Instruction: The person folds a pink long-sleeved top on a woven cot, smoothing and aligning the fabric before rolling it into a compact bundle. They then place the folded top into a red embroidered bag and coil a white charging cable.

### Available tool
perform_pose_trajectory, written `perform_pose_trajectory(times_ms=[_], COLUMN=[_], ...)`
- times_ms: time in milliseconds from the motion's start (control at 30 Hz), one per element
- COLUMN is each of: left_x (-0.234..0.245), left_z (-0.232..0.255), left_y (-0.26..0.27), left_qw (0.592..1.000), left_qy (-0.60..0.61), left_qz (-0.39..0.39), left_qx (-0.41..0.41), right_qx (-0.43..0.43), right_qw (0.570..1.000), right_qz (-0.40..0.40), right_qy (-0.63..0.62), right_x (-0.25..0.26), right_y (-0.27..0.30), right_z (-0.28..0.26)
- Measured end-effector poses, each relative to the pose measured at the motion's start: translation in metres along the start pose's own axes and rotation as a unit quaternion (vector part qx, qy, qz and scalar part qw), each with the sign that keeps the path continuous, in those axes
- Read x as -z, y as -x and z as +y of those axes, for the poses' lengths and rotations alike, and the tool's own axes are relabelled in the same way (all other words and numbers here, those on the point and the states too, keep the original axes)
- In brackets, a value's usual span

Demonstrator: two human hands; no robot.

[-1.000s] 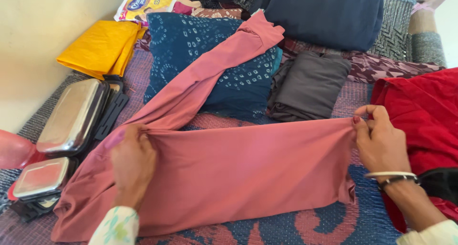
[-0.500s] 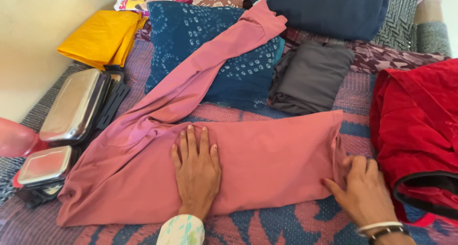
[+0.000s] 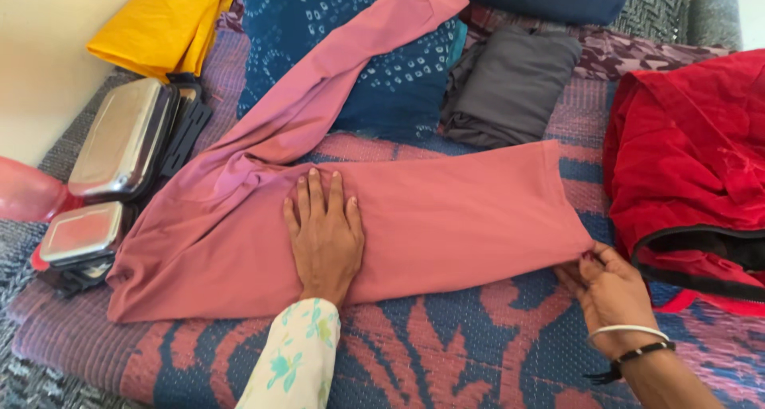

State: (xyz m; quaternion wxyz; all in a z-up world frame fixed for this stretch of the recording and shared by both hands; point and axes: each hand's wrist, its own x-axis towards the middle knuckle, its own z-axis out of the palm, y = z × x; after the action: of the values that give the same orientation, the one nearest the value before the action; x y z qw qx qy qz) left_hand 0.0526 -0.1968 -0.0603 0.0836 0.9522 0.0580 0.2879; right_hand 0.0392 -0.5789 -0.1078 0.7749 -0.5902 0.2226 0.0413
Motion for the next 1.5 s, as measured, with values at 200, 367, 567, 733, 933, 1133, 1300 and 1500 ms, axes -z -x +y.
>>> perform_pose_trajectory(times_ms=[200, 367, 567, 733, 933, 1133, 1300, 1500], left_x=[-0.001, 0.0, 0.002, 0.005, 0.007, 0.006, 0.003, 0.001], left_z=[-0.001, 0.001, 0.002, 0.002, 0.004, 0.002, 0.003, 0.001], left_y=[0.001, 0.002, -0.001, -0.002, -0.003, -0.003, -0.003, -0.001], left_qw=[1.0, 1.0, 1.0, 1.0, 1.0, 1.0, 1.0, 1.0], left_qy=[0.0, -0.001, -0.01, -0.011, -0.005, 0.003, 0.007, 0.016], left_qz=[-0.009, -0.003, 0.009, 0.009, 0.014, 0.005, 0.004, 0.001], left_qx=[-0.001, 0.001, -0.004, -0.007, -0.01, -0.002, 0.007, 0.01], right_qx=[0.218, 0.197, 0.453, 0.45, 0.458, 0.288, 0.196, 0.448], right_qw=[0.784, 0.759, 0.772, 0.744, 0.55, 0.527, 0.689, 0.697], right_qz=[0.12, 0.105, -0.048, -0.269, -0.144, 0.024, 0.056, 0.027], right_qy=[0.569, 0.612, 0.443, 0.414, 0.683, 0.799, 0.696, 0.56], right_x=[0.014, 0.01, -0.056, -0.143, -0.137, -0.061, -0.022, -0.079], right_y=[0.011, 0.027, 0.063, 0.064, 0.02, -0.016, -0.031, -0.006], right_z=[0.0, -0.038, -0.033, -0.007, -0.003, 0.0, -0.026, -0.044])
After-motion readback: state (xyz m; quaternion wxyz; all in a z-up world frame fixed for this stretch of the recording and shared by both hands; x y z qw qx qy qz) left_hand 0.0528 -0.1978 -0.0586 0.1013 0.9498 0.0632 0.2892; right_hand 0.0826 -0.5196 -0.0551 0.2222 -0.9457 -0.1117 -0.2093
